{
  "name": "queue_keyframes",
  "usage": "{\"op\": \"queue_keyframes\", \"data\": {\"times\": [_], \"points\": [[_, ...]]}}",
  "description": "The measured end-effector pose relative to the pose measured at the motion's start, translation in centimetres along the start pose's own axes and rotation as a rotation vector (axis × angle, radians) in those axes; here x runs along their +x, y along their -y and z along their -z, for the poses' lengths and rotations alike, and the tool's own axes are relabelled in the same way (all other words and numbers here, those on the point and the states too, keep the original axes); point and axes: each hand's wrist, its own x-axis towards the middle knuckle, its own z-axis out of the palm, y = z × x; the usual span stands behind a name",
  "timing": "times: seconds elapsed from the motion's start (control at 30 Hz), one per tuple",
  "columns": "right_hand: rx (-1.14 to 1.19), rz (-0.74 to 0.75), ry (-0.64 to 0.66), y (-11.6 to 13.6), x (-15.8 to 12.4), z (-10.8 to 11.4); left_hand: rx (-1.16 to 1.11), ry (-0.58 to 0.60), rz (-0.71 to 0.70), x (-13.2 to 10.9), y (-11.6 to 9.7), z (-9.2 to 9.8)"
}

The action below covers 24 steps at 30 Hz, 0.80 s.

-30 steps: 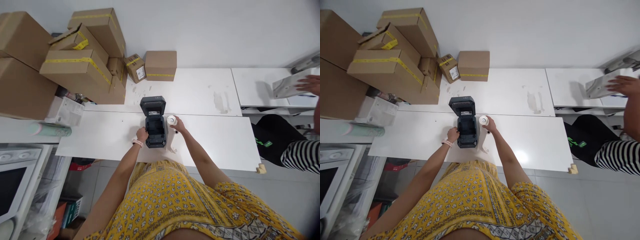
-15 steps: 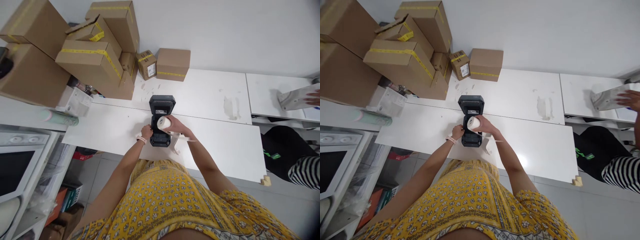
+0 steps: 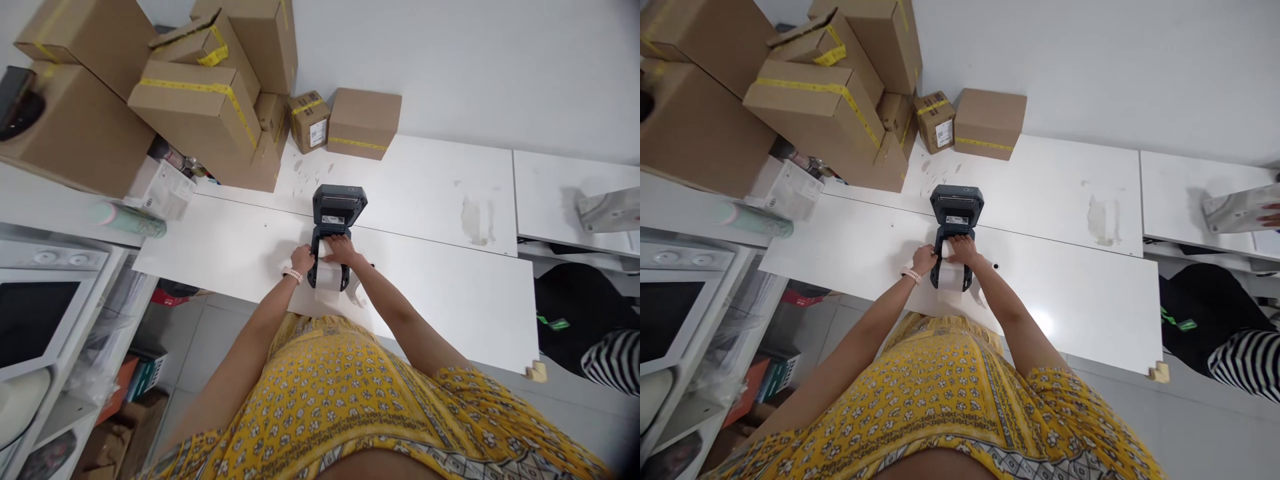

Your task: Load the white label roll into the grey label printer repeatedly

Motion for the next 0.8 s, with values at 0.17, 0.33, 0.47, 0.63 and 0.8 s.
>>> {"op": "queue_keyframes", "data": {"times": [0.17,0.33,0.47,0.63,0.8], "points": [[0.052,0.019,-0.093,0.7,-1.2,-0.5,-0.031,0.006,0.012,-0.4,-0.2,0.3],[0.193,0.094,-0.245,3.5,-7.6,-4.3,-0.103,-0.021,-0.006,-0.7,-0.2,0.4],[0.217,0.154,-0.203,5.8,-12.9,-8.3,-0.223,-0.005,0.053,-1.3,0.2,-0.2],[0.256,0.167,-0.171,6.8,-15.1,-9.0,-0.585,0.072,0.141,-4.7,1.3,-3.2],[0.57,0.055,-0.383,4.0,-13.2,-2.7,-0.826,0.214,0.296,-7.9,1.9,-5.7]]}}
